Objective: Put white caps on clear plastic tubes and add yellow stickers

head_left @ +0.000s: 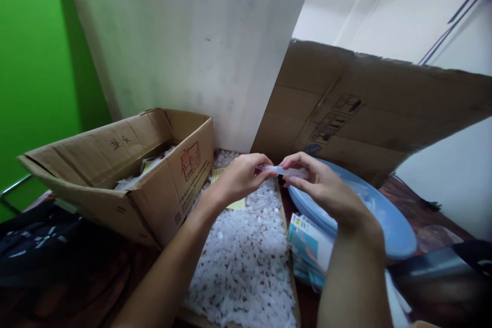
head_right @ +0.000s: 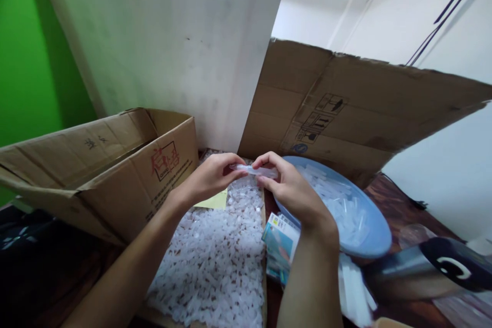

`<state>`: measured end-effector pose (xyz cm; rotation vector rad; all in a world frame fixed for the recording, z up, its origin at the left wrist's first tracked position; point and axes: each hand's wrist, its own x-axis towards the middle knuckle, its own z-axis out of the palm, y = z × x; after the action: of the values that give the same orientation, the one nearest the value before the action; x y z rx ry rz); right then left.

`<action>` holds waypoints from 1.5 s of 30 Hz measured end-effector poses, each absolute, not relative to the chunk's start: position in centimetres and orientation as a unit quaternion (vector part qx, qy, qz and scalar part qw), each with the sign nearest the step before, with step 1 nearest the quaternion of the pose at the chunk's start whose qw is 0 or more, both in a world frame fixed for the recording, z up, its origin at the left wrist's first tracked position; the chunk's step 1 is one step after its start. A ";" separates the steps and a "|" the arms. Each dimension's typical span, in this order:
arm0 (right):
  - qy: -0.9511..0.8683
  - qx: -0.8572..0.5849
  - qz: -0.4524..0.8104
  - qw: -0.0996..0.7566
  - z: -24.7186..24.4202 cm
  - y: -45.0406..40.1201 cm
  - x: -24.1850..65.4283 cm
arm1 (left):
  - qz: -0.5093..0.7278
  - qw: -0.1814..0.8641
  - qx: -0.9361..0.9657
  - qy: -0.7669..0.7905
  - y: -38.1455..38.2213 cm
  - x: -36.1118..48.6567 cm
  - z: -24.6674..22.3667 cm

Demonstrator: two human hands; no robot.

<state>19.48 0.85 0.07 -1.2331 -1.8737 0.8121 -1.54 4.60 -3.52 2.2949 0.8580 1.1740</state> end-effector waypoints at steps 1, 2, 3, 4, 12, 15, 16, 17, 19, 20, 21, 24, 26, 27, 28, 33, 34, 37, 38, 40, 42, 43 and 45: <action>-0.728 -0.468 0.320 0.386 0.1 0.8 19.3 | 0.438 0.207 0.823 0.297 4.6 -1.6 -3.4; -0.724 -0.459 0.320 0.403 0.2 0.7 19.2 | 0.450 0.202 0.821 0.287 4.5 -1.6 -3.3; -0.716 -0.456 0.319 0.422 0.2 0.8 18.9 | 0.459 0.195 0.820 0.280 4.5 -1.6 -3.1; -0.706 -0.455 0.322 0.438 0.2 0.8 18.7 | 0.467 0.187 0.819 0.277 4.4 -1.6 -3.0; -0.686 -0.459 0.317 0.467 -0.4 1.8 17.7 | 0.488 0.123 0.806 0.311 4.6 -2.3 -2.9; -0.697 -0.451 0.254 0.496 -0.1 1.6 17.1 | 0.492 0.120 0.797 0.330 4.6 -2.7 -2.6; -0.699 -0.449 0.243 0.500 0.0 1.5 16.9 | 0.494 0.122 0.796 0.327 4.6 -2.8 -2.5; -0.700 -0.447 0.240 0.503 0.0 1.5 16.7 | 0.497 0.121 0.797 0.322 4.5 -2.9 -2.4; -0.697 -0.447 0.252 0.501 0.1 1.4 16.5 | 0.500 0.114 0.800 0.311 4.3 -3.1 -2.0; -0.696 -0.445 0.263 0.498 0.1 1.3 16.4 | 0.502 0.110 0.801 0.308 4.2 -3.1 -1.9; -0.696 -0.442 0.272 0.496 0.1 1.3 16.4 | 0.505 0.107 0.801 0.304 4.2 -3.2 -1.8; -0.699 -0.436 0.267 0.499 0.2 1.2 16.4 | 0.510 0.113 0.800 0.295 4.1 -3.3 -1.6; -0.701 -0.433 0.246 0.511 0.3 1.2 16.5 | 0.514 0.121 0.799 0.288 4.2 -3.4 -1.6; -0.701 -0.431 0.237 0.517 0.4 1.1 16.6 | 0.517 0.123 0.797 0.285 4.2 -3.4 -1.6; -0.701 -0.428 0.230 0.523 0.5 1.1 16.7 | 0.520 0.125 0.795 0.284 4.2 -3.4 -1.6; -0.697 -0.429 0.232 0.526 0.5 1.0 16.8 | 0.523 0.129 0.790 0.292 3.8 -3.5 -1.4; -0.697 -0.430 0.235 0.523 0.5 1.0 16.9 | 0.522 0.130 0.791 0.293 3.7 -3.5 -1.4; -0.701 -0.429 0.237 0.519 0.5 1.1 16.9 | 0.515 0.122 0.798 0.288 3.6 -3.4 -1.2; -0.702 -0.429 0.236 0.517 0.5 1.1 16.9 | 0.511 0.114 0.803 0.286 3.5 -3.3 -1.2; -0.705 -0.430 0.239 0.511 0.5 1.1 16.9 | 0.504 0.101 0.811 0.279 3.4 -3.2 -1.1; -0.707 -0.428 0.246 0.506 0.5 1.0 16.9 | 0.500 0.096 0.816 0.273 3.2 -3.2 -1.0; -0.708 -0.426 0.250 0.506 0.5 1.0 17.0 | 0.499 0.097 0.818 0.270 3.1 -3.2 -0.9; -0.708 -0.421 0.255 0.507 0.5 1.0 17.0 | 0.497 0.100 0.820 0.264 3.0 -3.2 -0.8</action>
<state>17.01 0.97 0.51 -1.0161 -1.7059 0.6140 -3.22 2.99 -0.77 2.4249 0.7817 1.4686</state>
